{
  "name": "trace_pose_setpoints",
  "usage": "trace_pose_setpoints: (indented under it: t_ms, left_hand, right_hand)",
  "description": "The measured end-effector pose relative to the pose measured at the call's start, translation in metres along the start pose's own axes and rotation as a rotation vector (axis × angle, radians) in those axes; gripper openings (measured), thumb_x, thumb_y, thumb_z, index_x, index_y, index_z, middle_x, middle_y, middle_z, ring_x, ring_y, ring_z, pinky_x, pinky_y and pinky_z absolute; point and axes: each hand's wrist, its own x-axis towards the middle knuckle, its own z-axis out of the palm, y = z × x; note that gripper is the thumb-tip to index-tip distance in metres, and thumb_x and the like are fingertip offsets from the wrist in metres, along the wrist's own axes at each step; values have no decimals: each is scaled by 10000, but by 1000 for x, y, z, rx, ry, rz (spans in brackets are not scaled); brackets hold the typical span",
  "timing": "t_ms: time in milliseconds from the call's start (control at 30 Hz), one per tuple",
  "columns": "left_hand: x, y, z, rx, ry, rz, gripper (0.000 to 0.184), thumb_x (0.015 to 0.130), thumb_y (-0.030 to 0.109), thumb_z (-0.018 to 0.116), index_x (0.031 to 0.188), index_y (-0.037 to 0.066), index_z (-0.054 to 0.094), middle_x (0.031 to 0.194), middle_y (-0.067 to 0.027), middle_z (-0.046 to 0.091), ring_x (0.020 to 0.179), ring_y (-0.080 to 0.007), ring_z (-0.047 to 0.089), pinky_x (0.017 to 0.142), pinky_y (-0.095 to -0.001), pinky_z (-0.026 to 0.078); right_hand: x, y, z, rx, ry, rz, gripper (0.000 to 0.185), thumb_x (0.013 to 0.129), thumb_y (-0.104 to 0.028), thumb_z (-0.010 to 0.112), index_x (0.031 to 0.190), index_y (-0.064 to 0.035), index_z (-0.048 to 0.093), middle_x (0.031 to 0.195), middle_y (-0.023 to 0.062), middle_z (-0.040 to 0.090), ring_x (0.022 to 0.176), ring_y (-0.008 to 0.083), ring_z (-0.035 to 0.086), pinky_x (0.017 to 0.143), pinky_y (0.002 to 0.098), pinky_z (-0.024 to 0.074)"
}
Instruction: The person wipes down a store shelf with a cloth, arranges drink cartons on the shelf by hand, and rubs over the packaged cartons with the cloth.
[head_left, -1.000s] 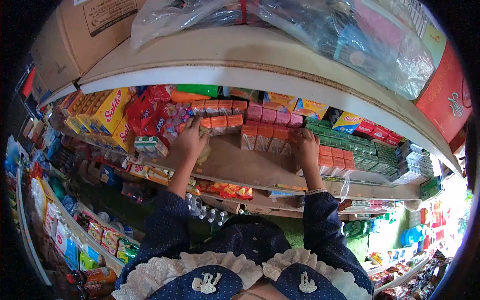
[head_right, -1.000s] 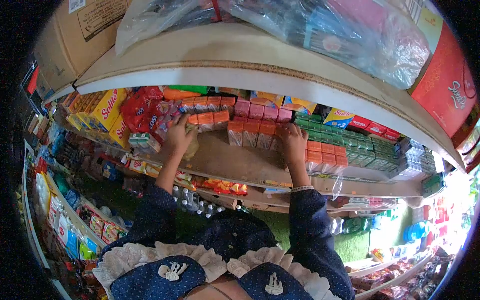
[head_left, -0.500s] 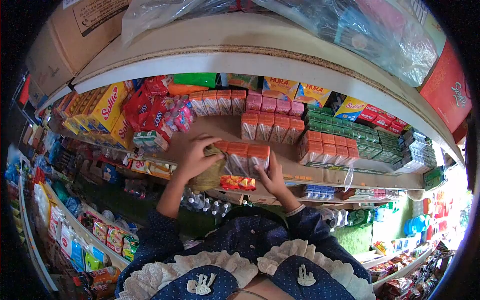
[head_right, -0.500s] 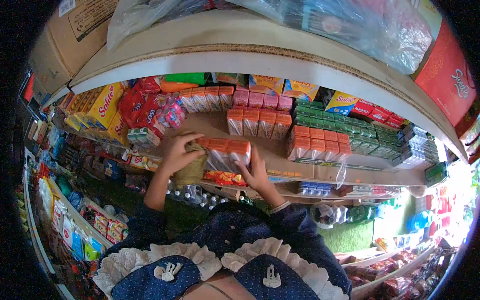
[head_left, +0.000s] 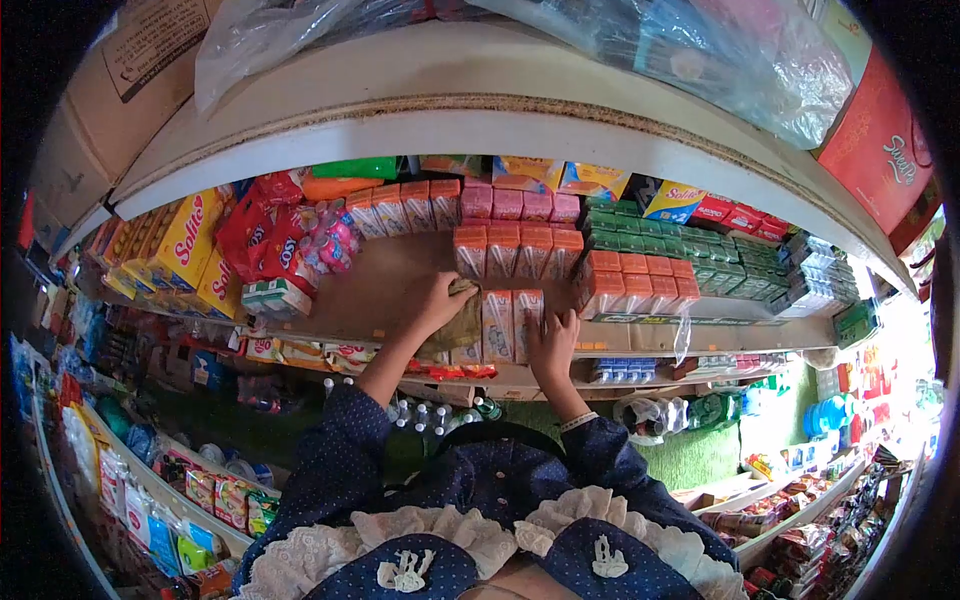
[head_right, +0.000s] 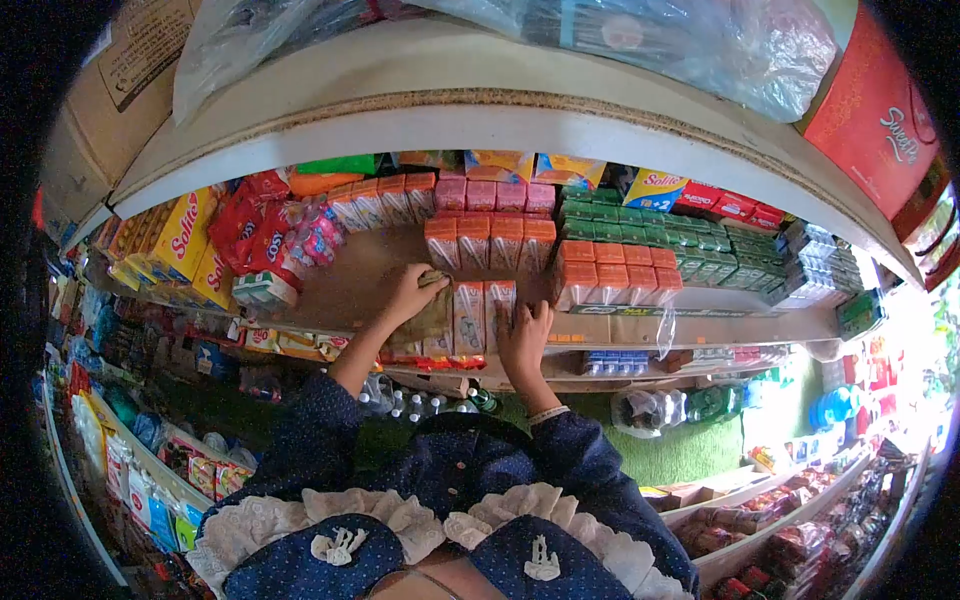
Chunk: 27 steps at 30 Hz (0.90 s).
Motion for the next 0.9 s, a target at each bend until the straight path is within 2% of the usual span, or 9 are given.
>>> trace_pose_setpoints:
  t_ms: [167, 333, 400, 467, 567, 600, 700, 800, 900]
  left_hand:
    - [8, -1, 11, 71, 123, 35, 480, 893, 416, 714, 1091, -20, 682, 1060, -211, 699, 962, -348, 685, 808, -434, 538]
    - [-20, 21, -19, -306, 300, -19, 415, 936, 393, 661, 1073, 1, 675, 1010, -181, 698, 944, -294, 683, 814, -403, 516]
    - [-38, 19, -16, -481, 387, -52, 407, 952, 395, 638, 1087, 13, 664, 1031, -172, 686, 971, -272, 670, 842, -389, 500]
    - [-60, 8, -3, -955, 260, -199, 338, 941, 308, 608, 1139, 35, 585, 1110, -146, 605, 1071, -252, 583, 948, -368, 432]
    - [-106, 54, -20, -702, -42, 9, 349, 887, 216, 584, 1174, 41, 490, 1152, -126, 514, 1138, -273, 496, 1031, -369, 362]
    - [-114, 62, -23, -576, -103, 77, 371, 829, 166, 564, 1160, 41, 451, 1094, -120, 490, 1121, -287, 490, 1030, -367, 359]
    - [-122, 56, -29, -604, -227, 118, 388, 825, 152, 637, 1160, 29, 484, 1085, -116, 486, 1118, -288, 489, 1011, -372, 375]
    - [-127, 55, -47, -594, -281, 116, 343, 777, 136, 750, 1044, 14, 573, 1061, -98, 490, 1088, -256, 497, 937, -368, 413]
    - [-128, 53, -56, -70, 73, 395, 293, 718, 171, 856, 826, -1, 644, 1057, -80, 563, 936, -182, 564, 709, -320, 456]
  right_hand:
    - [4, 8, -1, 39, -83, 102, 268, 926, -182, 644, 1081, 38, 648, 1114, 255, 540, 1048, 442, 511, 890, 494, 435]
    - [0, -22, -33, 337, 91, 208, 112, 834, -91, 755, 802, 3, 704, 724, 114, 652, 603, 178, 631, 505, 304, 449]
    - [-12, -26, -34, 324, 66, 279, 214, 821, -122, 792, 689, 9, 685, 581, 40, 610, 521, 114, 574, 511, 299, 435]
    - [-23, -34, -41, 667, -381, 504, 280, 798, -194, 833, 897, 28, 696, 771, 97, 675, 671, 153, 635, 616, 328, 500]
    - [-42, -76, -39, 1030, -263, 228, 461, 795, -254, 844, 1099, 32, 645, 964, 127, 682, 893, 183, 654, 788, 344, 521]
    - [-40, -75, -51, 917, -464, 177, 589, 792, -207, 829, 1271, 3, 559, 1156, 170, 634, 1091, 259, 622, 947, 365, 481]
    - [-46, -58, -48, 823, -554, 311, 485, 799, -118, 787, 1234, -3, 606, 1196, 139, 622, 1155, 211, 590, 968, 342, 465]
    - [-34, -42, -54, 681, -473, -113, 381, 771, -32, 743, 1141, 7, 663, 1146, 137, 644, 1068, 200, 634, 890, 320, 505]
    - [-22, -42, -79, 674, -594, 77, 319, 763, 37, 653, 1081, 43, 676, 1032, 149, 697, 1002, 288, 686, 864, 344, 539]
